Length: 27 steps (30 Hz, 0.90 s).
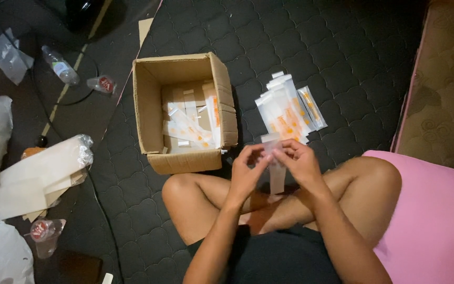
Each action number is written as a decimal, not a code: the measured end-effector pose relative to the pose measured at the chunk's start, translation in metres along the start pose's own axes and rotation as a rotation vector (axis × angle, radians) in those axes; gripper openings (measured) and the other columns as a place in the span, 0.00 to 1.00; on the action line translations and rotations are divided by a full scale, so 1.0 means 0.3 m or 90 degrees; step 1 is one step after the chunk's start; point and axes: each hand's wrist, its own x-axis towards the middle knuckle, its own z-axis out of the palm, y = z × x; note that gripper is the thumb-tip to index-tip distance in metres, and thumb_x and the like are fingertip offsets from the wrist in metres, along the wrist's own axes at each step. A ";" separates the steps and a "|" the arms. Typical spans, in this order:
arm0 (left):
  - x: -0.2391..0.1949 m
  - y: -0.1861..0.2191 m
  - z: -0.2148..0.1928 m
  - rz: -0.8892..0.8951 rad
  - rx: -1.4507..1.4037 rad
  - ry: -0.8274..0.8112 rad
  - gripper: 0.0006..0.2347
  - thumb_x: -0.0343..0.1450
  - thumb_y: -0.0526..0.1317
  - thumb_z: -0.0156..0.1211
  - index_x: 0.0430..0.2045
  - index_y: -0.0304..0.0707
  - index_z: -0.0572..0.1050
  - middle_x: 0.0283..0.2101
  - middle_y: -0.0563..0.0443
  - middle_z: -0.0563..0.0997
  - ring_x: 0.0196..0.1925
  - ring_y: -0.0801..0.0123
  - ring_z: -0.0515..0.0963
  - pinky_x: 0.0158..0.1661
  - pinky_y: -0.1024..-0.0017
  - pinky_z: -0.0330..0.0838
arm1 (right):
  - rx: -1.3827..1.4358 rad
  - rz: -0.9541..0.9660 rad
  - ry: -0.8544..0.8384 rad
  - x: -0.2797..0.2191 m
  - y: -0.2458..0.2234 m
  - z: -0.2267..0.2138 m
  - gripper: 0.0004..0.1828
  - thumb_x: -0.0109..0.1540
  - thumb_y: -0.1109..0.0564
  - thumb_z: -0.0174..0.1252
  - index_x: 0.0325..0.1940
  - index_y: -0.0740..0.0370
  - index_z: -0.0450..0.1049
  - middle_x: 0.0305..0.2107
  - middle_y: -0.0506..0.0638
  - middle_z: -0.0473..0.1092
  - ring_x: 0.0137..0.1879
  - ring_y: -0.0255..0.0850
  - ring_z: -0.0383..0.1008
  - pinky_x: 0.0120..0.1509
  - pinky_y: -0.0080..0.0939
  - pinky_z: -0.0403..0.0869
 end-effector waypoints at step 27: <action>0.314 -0.161 0.047 -0.115 -0.054 0.003 0.09 0.69 0.46 0.72 0.31 0.40 0.84 0.31 0.47 0.83 0.33 0.69 0.77 0.38 0.70 0.75 | 0.044 0.214 0.005 -0.278 0.309 -0.154 0.11 0.64 0.57 0.63 0.48 0.65 0.80 0.31 0.57 0.83 0.36 0.41 0.81 0.45 0.41 0.79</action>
